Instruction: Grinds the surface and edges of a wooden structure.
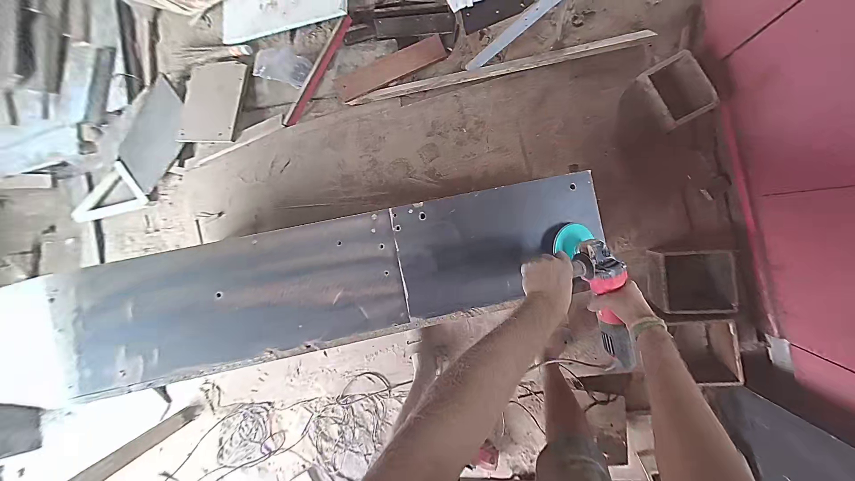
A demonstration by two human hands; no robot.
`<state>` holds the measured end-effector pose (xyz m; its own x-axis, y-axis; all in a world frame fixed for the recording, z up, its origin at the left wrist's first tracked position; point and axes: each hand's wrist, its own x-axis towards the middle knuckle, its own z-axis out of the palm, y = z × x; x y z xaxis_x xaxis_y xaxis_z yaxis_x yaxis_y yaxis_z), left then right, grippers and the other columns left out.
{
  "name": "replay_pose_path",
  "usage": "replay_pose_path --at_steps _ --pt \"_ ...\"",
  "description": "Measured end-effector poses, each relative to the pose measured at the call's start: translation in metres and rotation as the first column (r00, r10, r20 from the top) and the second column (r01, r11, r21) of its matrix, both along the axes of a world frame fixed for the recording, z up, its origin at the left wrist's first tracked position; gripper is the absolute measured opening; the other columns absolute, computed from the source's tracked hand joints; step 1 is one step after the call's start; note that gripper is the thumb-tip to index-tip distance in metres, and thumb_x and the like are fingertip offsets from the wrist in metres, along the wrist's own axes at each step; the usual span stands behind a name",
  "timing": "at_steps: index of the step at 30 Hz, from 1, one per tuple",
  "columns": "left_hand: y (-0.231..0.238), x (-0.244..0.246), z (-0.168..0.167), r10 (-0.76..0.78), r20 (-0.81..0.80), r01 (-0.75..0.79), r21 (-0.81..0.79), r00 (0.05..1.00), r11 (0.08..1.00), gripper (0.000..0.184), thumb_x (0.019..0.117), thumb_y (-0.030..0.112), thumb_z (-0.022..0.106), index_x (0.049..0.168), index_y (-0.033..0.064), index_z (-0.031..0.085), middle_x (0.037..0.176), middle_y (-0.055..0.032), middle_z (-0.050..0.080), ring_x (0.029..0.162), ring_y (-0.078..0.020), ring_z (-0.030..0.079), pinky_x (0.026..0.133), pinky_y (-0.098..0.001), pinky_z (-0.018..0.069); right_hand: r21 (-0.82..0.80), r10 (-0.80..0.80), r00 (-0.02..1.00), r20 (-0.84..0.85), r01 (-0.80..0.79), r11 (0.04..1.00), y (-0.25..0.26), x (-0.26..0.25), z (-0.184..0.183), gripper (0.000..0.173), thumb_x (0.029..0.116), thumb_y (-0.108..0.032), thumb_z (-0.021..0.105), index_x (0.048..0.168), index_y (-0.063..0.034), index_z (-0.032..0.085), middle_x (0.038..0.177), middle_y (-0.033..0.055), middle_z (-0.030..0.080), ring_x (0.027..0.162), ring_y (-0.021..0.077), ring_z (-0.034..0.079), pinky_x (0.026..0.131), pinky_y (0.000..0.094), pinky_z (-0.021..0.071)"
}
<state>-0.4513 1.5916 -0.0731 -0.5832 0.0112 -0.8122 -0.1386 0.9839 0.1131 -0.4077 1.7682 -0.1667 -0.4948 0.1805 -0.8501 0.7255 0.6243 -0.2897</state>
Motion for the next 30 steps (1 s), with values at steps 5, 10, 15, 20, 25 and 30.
replay_pose_path --at_steps 5,10,15,20,25,30 --pt "-0.07 0.016 0.053 0.047 0.114 -0.035 -0.105 0.992 0.994 0.034 0.1027 0.004 0.049 0.136 0.0015 0.056 0.114 -0.0263 0.069 0.103 -0.0454 0.07 0.078 -0.0605 0.0571 -0.212 0.076 0.997 -0.034 -0.081 0.974 -0.08 0.018 0.012 0.083 0.0533 -0.008 0.095 0.128 0.0015 0.062 0.115 0.0213 0.072 0.108 0.0347 0.07 0.096 0.0578 0.0574" --pt "-0.194 0.067 0.079 0.135 0.219 -0.058 -0.328 0.966 0.943 0.038 0.0984 0.011 0.057 0.137 0.008 0.054 0.116 -0.0211 0.071 0.105 -0.0431 0.071 0.079 -0.0601 0.0584 -0.175 0.463 0.877 0.124 -0.44 0.881 -0.218 0.024 0.058 0.065 0.0699 -0.031 0.091 0.124 -0.0028 0.068 0.117 0.019 0.073 0.112 0.0353 0.07 0.099 0.0604 0.0552" --pt "-0.311 0.139 0.091 0.215 0.204 -0.102 -0.457 0.955 0.884 0.04 0.0957 0.019 0.062 0.135 0.0106 0.058 0.114 -0.0203 0.072 0.104 -0.0424 0.072 0.077 -0.0605 0.0585 -0.255 0.636 0.762 0.123 -0.595 0.762 -0.34 0.051 0.092 0.052 0.068 -0.029 0.087 0.113 -0.0082 0.072 0.11 0.0152 0.074 0.105 0.0343 0.072 0.09 0.0628 0.057" --pt "-0.397 0.184 0.083 0.424 0.046 -0.352 -0.48 0.905 0.803 0.043 0.0938 0.029 0.065 0.133 0.0129 0.059 0.113 -0.0203 0.073 0.104 -0.0415 0.072 0.082 -0.0619 0.0577 -0.253 0.801 0.596 -0.044 -0.783 0.569 -0.425 0.036 0.111 0.054 0.0724 -0.031 0.083 0.117 -0.0066 0.068 0.113 0.0161 0.073 0.106 0.0344 0.071 0.086 0.061 0.0579" --pt "-0.369 0.155 0.04 0.629 -0.036 -0.615 -0.262 0.777 0.744 0.051 0.0936 0.043 0.069 0.135 0.0128 0.063 0.121 -0.0196 0.072 0.112 -0.0405 0.07 0.091 -0.0667 0.0542 -0.092 0.884 0.465 -0.04 -0.883 0.461 -0.411 -0.041 0.148 0.051 0.0773 -0.034 0.081 0.114 -0.0006 0.069 0.119 0.0195 0.071 0.111 0.0371 0.07 0.087 0.0616 0.0575" --pt "-0.226 0.087 0.003 0.59 0.165 -0.578 -0.122 0.79 0.807 0.051 0.0936 0.044 0.067 0.137 0.0186 0.061 0.123 -0.0143 0.071 0.113 -0.0367 0.069 0.092 -0.0656 0.0548 0.011 0.848 0.522 0.097 -0.852 0.523 -0.262 -0.092 0.144 0.051 0.0777 -0.035 0.079 0.116 -0.0032 0.069 0.118 0.02 0.072 0.111 0.0386 0.07 0.089 0.0628 0.0565"
